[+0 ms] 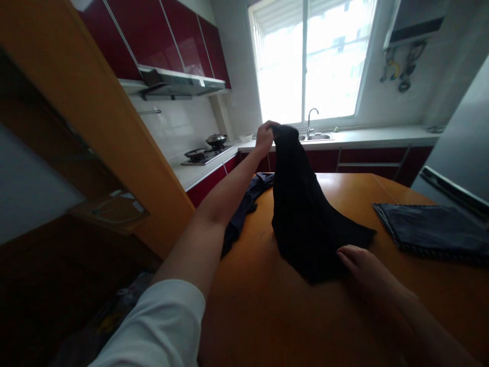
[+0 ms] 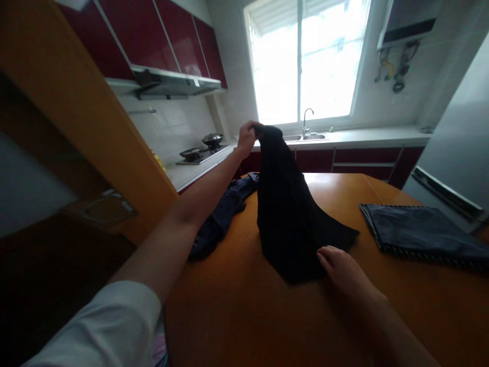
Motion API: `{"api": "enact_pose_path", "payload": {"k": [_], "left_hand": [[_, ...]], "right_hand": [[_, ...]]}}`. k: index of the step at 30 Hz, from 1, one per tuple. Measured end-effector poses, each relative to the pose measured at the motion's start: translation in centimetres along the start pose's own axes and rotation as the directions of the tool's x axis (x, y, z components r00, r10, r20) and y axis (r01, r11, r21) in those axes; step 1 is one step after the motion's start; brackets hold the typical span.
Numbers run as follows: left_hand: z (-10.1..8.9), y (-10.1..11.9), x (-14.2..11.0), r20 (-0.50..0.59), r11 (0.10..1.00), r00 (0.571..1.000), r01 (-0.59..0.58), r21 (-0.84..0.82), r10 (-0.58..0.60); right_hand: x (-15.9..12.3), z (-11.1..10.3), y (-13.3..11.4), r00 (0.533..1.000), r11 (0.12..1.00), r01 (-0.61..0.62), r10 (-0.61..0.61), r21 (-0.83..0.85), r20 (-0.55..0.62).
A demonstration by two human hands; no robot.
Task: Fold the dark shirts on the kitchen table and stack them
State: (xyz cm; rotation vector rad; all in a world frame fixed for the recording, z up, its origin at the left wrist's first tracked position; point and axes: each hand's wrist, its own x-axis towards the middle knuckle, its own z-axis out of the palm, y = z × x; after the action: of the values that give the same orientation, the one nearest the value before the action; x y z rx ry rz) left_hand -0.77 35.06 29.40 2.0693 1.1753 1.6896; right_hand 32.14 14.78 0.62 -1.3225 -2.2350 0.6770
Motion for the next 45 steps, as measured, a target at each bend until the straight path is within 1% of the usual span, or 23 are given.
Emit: {"api": "enact_pose_path", "payload": {"k": [1,3,5,7,9,12,15,17,21,23,25,27,28,30,32,33,35,37,39,40,41,43,45], "left_hand": [[-1.0,0.9,2.3,-0.081,0.997,0.994,-0.078,0.003,0.078],[-3.4,2.7,5.7,-0.130,0.981,0.973,-0.194,0.002,0.192],[-6.2,4.3,7.2,-0.169,0.960,0.948,-0.279,-0.030,0.270],[-9.3,5.2,6.7,-0.213,0.942,0.928,-0.327,-0.078,0.304],[-12.3,5.2,4.3,-0.245,0.945,0.931,-0.305,-0.116,0.270],[-16.0,3.4,-2.8,-0.266,0.982,0.957,-0.154,-0.112,0.120],[-18.8,-0.1,-13.0,-0.257,0.997,0.964,0.073,0.024,-0.064],[-20.3,-2.7,-20.7,-0.238,0.944,0.951,0.249,0.217,-0.196],[-22.7,-6.8,-33.9,-0.211,0.635,0.885,0.448,0.629,-0.415],[-23.0,-7.7,-37.9,-0.247,0.472,0.833,0.497,0.728,-0.496],[-22.2,-7.6,-39.5,-0.307,0.338,0.824,0.494,0.802,-0.476],[-20.1,-6.8,-39.2,-0.284,0.295,0.879,0.408,0.864,-0.383],[-18.6,-6.4,-38.6,-0.225,0.319,0.915,0.335,0.886,-0.336],[-14.6,-5.8,-37.0,-0.016,0.468,0.955,0.160,0.869,-0.296],[-9.9,-5.8,-35.4,0.164,0.607,0.933,0.070,0.792,-0.321],[-7.5,-6.0,-34.8,0.226,0.639,0.910,0.053,0.767,-0.347],[-3.2,-7.1,-33.5,0.296,0.655,0.874,0.033,0.755,-0.386],[-0.6,-8.4,-31.8,0.297,0.639,0.851,0.057,0.767,-0.433],[-0.4,-9.5,-29.3,0.266,0.627,0.853,0.089,0.774,-0.450],[-1.3,-9.8,-27.7,0.243,0.624,0.863,0.102,0.774,-0.443],[-2.9,-10.0,-26.0,0.207,0.619,0.882,0.115,0.777,-0.424],[-7.6,-9.9,-22.5,0.094,0.592,0.926,0.154,0.791,-0.366],[-13.0,-9.3,-19.9,-0.098,0.546,0.962,0.227,0.807,-0.255]], "right_hand": [[0.0,0.0,0.1,1.000,1.000,0.014,-0.014,0.005,0.004],[0.1,0.0,0.4,0.999,0.999,0.039,-0.039,0.006,-0.010],[0.2,0.2,0.7,0.997,0.998,0.066,-0.066,0.012,-0.035],[0.2,0.4,0.9,0.995,0.995,0.094,-0.093,0.022,-0.045],[0.2,0.8,1.0,0.993,0.993,0.115,-0.115,0.022,-0.033],[0.2,1.3,0.6,0.991,0.991,0.136,-0.136,0.008,-0.006],[0.2,1.8,0.3,0.988,0.989,0.150,-0.150,-0.007,0.045],[0.2,2.1,0.3,0.985,0.988,0.153,-0.152,-0.007,0.084],[0.3,2.6,0.6,0.978,0.986,0.164,-0.163,0.008,0.131],[0.4,2.8,0.7,0.974,0.985,0.172,-0.172,0.013,0.146],[0.5,3.0,0.7,0.974,0.985,0.173,-0.173,0.014,0.148],[0.6,3.1,0.8,0.973,0.985,0.174,-0.174,0.013,0.151],[0.6,3.2,0.9,0.972,0.984,0.177,-0.176,0.014,0.154],[0.7,3.3,1.1,0.971,0.984,0.180,-0.180,0.014,0.158],[0.7,3.5,1.2,0.973,0.984,0.175,-0.175,0.017,0.152],[0.7,3.5,1.3,0.974,0.985,0.171,-0.172,0.018,0.149],[0.7,3.6,1.4,0.976,0.986,0.163,-0.165,0.023,0.141],[0.8,3.6,1.5,0.979,0.988,0.153,-0.156,0.033,0.132],[0.8,3.6,1.6,0.981,0.989,0.141,-0.146,0.049,0.127],[0.9,3.6,1.7,0.982,0.989,0.137,-0.143,0.058,0.126],[0.9,3.6,1.8,0.982,0.989,0.134,-0.142,0.067,0.126],[1.0,3.6,1.9,0.982,0.988,0.134,-0.144,0.082,0.123],[1.1,3.7,2.0,0.983,0.987,0.134,-0.144,0.093,0.115]]}}
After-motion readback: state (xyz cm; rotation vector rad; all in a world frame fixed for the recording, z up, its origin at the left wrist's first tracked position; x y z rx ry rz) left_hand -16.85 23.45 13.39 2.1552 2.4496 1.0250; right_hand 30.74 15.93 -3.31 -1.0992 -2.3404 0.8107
